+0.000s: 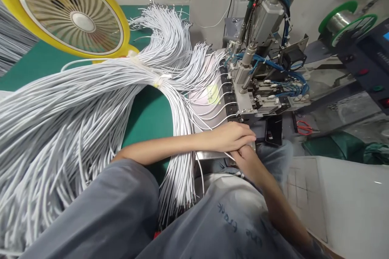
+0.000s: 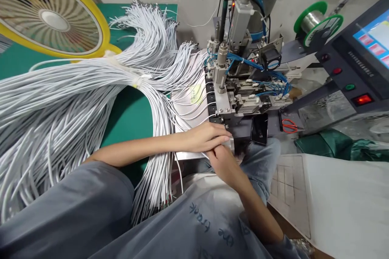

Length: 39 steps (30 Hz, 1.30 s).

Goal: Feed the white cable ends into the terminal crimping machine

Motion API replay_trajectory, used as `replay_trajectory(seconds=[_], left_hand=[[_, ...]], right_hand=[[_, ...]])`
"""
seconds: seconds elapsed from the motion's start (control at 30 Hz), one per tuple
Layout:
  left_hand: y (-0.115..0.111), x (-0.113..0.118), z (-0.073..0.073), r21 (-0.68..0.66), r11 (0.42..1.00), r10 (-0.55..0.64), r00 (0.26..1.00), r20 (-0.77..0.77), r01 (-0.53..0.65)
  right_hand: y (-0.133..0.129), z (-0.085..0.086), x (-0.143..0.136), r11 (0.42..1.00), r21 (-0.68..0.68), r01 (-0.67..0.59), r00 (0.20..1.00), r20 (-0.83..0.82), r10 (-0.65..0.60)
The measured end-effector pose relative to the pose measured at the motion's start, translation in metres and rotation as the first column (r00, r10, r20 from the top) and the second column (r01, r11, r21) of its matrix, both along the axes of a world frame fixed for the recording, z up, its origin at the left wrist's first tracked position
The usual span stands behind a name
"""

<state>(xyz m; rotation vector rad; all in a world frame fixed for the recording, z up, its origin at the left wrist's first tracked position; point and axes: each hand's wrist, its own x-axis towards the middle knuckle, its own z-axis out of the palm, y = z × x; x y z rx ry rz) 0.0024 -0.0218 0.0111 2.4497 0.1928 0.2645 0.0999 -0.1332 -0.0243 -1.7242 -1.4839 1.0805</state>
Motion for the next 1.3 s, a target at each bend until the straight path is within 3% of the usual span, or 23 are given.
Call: replay_trajectory(seconds=[0.17, 0.27, 0.37, 0.43, 0.57, 0.67, 0.87, 1.0, 1.13, 1.2, 1.3], left_hand=[[0.005, 0.000, -0.002, -0.083, 0.996, 0.027, 0.999, 0.031, -0.025], [0.009, 0.002, -0.004, -0.118, 0.992, 0.047, 0.998, 0.044, -0.041], [0.012, 0.004, -0.007, -0.123, 0.991, 0.071, 0.993, 0.094, -0.059], [0.014, 0.005, -0.008, -0.111, 0.990, 0.096, 0.986, 0.138, -0.081], [0.015, 0.004, -0.007, -0.095, 0.990, 0.119, 0.971, 0.206, -0.101], [0.014, 0.003, -0.004, -0.101, 0.990, 0.119, 0.966, 0.228, -0.099], [0.010, 0.003, -0.005, -0.184, 0.980, 0.131, 0.946, 0.297, -0.078], [0.011, 0.003, -0.008, -0.152, 0.987, 0.101, 0.945, 0.312, -0.055], [0.014, 0.002, -0.012, 0.021, 0.998, 0.050, 0.964, 0.262, -0.057], [0.015, 0.003, -0.014, 0.074, 0.995, 0.052, 0.968, 0.245, -0.072], [0.014, 0.004, -0.016, 0.013, 0.995, 0.091, 0.969, 0.232, -0.097]], right_hand=[[0.003, 0.006, 0.021, 1.000, 0.000, -0.001, 0.999, -0.054, 0.001], [0.009, 0.011, 0.032, 0.989, 0.042, 0.140, 0.977, -0.169, -0.131], [0.013, 0.013, 0.041, 0.905, 0.099, 0.414, 0.863, -0.360, -0.356], [0.015, 0.013, 0.043, 0.841, 0.096, 0.532, 0.766, -0.477, -0.430], [0.015, 0.011, 0.040, 0.817, 0.089, 0.570, 0.648, -0.660, -0.381], [0.017, 0.008, 0.037, 0.811, 0.091, 0.578, 0.616, -0.701, -0.360], [0.020, 0.007, 0.034, 0.759, 0.269, 0.593, 0.732, -0.574, -0.368], [0.018, 0.015, 0.042, 0.819, 0.289, 0.495, 0.836, -0.415, -0.359], [0.018, 0.018, 0.056, 0.889, 0.293, 0.353, 0.931, -0.204, -0.303], [0.019, 0.016, 0.060, 0.911, 0.251, 0.328, 0.944, -0.131, -0.304], [0.021, 0.008, 0.058, 0.890, 0.256, 0.378, 0.925, -0.150, -0.350]])
